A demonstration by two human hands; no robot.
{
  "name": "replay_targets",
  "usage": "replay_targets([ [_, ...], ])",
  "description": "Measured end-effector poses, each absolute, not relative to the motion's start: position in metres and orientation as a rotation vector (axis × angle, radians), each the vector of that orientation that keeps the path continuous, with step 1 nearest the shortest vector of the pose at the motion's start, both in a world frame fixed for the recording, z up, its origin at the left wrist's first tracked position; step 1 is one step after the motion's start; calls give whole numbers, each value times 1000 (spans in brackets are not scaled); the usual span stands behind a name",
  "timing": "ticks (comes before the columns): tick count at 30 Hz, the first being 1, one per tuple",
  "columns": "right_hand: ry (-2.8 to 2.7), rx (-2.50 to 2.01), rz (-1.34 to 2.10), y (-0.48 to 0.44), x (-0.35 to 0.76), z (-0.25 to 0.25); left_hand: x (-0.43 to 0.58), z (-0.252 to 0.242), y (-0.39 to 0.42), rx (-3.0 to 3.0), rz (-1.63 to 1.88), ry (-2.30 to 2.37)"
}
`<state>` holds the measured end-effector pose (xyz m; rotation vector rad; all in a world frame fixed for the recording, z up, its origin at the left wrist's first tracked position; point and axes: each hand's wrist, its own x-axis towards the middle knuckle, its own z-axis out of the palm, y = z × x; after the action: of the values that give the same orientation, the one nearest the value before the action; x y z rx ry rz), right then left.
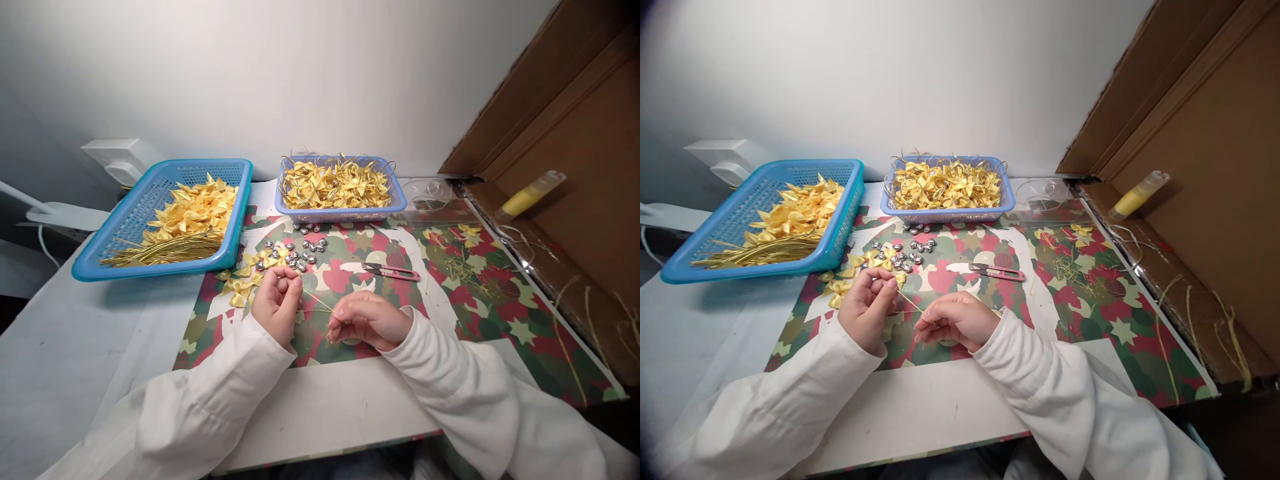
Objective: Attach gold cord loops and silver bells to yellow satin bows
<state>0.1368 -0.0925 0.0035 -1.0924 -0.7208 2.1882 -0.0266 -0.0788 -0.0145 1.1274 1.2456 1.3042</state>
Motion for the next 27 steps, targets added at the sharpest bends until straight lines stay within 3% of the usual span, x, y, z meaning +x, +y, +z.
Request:
replay_targets([
  [27,-761,-1105,2102,-93,146,11,-32,-9,-75,1021,1338,1266],
])
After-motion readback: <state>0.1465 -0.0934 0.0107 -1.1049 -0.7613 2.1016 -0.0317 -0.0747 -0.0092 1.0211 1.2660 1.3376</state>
